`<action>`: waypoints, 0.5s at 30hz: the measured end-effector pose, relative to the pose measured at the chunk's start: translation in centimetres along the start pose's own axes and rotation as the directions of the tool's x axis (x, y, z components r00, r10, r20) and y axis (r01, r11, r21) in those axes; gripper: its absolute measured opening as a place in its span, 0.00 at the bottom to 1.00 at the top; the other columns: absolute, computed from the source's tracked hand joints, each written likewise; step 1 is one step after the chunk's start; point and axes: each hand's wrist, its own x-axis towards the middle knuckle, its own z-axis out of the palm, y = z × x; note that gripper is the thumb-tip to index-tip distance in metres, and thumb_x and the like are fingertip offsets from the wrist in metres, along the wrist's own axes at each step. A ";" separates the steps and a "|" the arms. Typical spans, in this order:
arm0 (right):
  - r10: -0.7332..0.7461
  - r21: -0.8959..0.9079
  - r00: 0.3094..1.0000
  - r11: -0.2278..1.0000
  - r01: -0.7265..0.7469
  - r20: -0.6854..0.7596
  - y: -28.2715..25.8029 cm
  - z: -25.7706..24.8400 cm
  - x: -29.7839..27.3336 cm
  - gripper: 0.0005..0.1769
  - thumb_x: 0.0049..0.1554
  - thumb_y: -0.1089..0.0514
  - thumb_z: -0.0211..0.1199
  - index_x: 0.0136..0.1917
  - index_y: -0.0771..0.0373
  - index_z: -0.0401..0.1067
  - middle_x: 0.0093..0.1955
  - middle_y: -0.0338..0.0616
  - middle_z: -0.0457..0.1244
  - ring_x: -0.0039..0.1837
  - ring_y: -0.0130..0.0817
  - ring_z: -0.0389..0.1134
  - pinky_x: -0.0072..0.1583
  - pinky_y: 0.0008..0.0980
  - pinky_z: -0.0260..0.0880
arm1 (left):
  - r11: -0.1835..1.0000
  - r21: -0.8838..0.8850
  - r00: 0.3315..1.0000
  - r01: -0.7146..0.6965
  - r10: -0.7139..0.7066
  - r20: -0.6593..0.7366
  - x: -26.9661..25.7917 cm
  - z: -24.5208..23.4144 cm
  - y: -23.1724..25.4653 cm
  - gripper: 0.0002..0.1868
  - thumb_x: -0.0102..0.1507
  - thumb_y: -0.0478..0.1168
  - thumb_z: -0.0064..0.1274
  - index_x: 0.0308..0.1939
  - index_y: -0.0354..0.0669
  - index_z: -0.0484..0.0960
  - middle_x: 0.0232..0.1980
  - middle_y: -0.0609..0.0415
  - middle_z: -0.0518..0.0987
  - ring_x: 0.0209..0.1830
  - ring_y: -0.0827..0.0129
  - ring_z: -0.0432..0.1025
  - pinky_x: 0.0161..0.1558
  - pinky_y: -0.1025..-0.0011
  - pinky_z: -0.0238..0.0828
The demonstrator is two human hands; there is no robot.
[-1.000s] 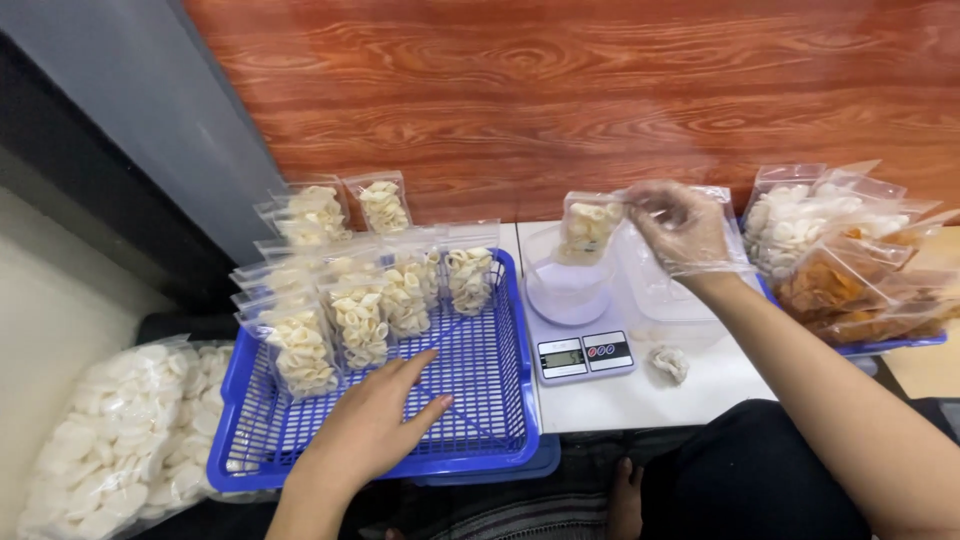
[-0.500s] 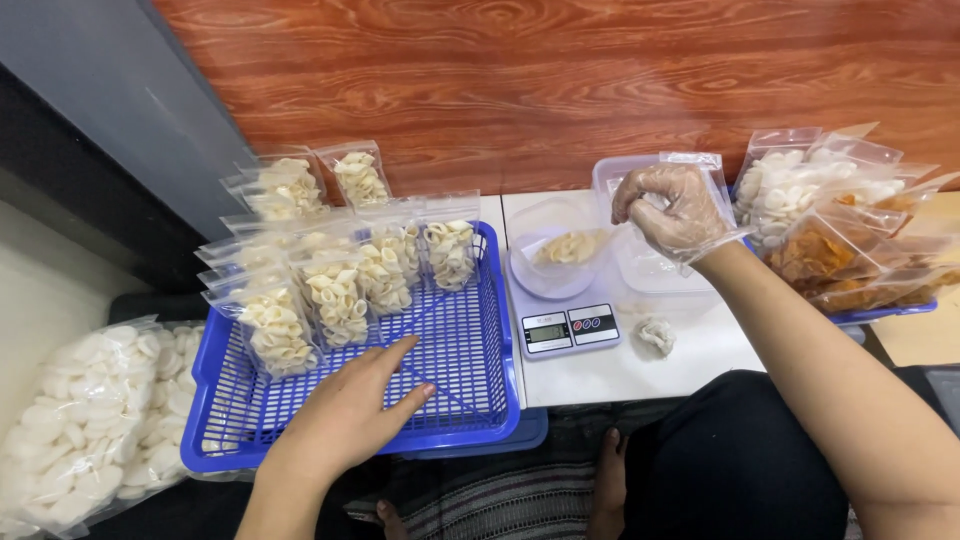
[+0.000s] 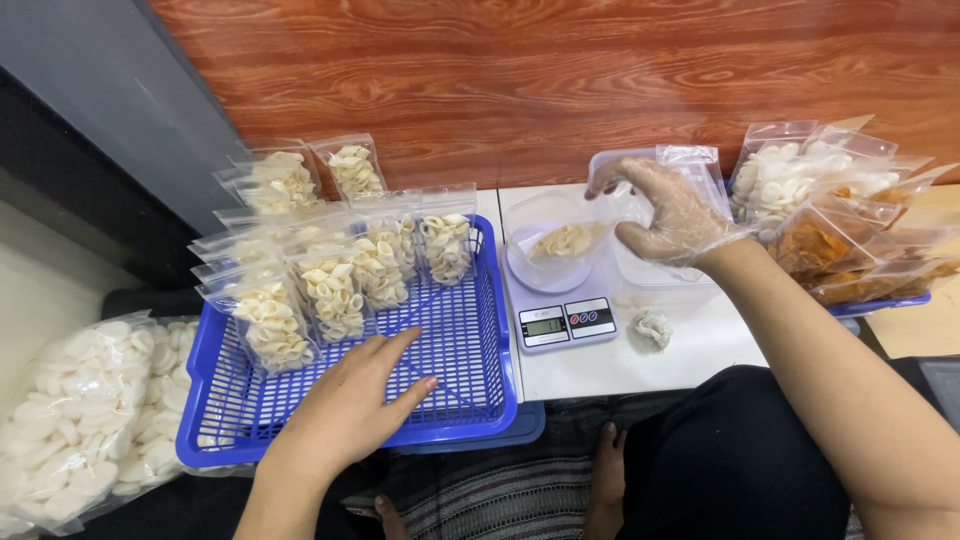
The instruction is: Weighing and sorting small plastic bags of snacks into a blue crate.
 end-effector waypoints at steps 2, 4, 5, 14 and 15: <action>0.089 -0.030 0.988 0.996 -0.086 0.123 -0.2 0.0 0.0 0.37 0.40 0.57 0.53 0.66 0.58 0.60 0.67 0.50 0.59 0.68 0.49 0.60 0.69 0.52 0.59 | 1.000 -0.006 1.000 -0.008 0.008 -0.010 0.0 0.0 0.0 0.38 0.66 0.62 0.45 0.77 0.57 0.57 0.76 0.48 0.61 0.78 0.54 0.52 0.73 0.53 0.51; 0.177 -0.069 0.954 0.984 -0.165 0.241 -0.1 0.3 0.1 0.49 0.39 0.51 0.56 0.74 0.57 0.51 0.74 0.55 0.55 0.74 0.56 0.55 0.70 0.60 0.54 | 1.000 -0.010 1.000 -0.015 0.015 -0.021 -0.1 -0.2 0.4 0.38 0.66 0.62 0.46 0.77 0.56 0.57 0.77 0.48 0.60 0.78 0.54 0.52 0.73 0.52 0.50; 0.235 -0.158 0.911 0.969 -0.191 0.338 0.2 0.7 0.1 0.44 0.41 0.55 0.61 0.71 0.48 0.57 0.80 0.47 0.49 0.80 0.56 0.44 0.73 0.64 0.45 | 1.000 -0.012 1.000 0.005 -0.005 0.007 -0.2 -0.5 0.8 0.37 0.67 0.61 0.46 0.77 0.56 0.56 0.77 0.49 0.60 0.78 0.55 0.52 0.73 0.52 0.52; -0.197 -0.324 0.980 0.927 0.190 0.013 1.4 1.6 1.1 0.11 0.62 0.54 0.63 0.58 0.53 0.80 0.70 0.46 0.65 0.68 0.54 0.62 0.67 0.54 0.60 | 0.980 0.068 0.962 -0.187 0.197 -0.188 0.9 1.7 1.2 0.34 0.67 0.56 0.50 0.74 0.49 0.63 0.74 0.41 0.61 0.76 0.46 0.52 0.69 0.45 0.52; -0.341 -0.386 0.933 0.881 0.274 -0.118 0.1 0.9 1.3 0.09 0.65 0.57 0.63 0.56 0.59 0.80 0.65 0.51 0.69 0.63 0.53 0.66 0.63 0.51 0.65 | 0.959 0.096 0.906 -0.267 0.284 -0.312 1.0 1.9 1.3 0.33 0.67 0.54 0.50 0.72 0.45 0.66 0.74 0.40 0.61 0.76 0.47 0.51 0.69 0.44 0.50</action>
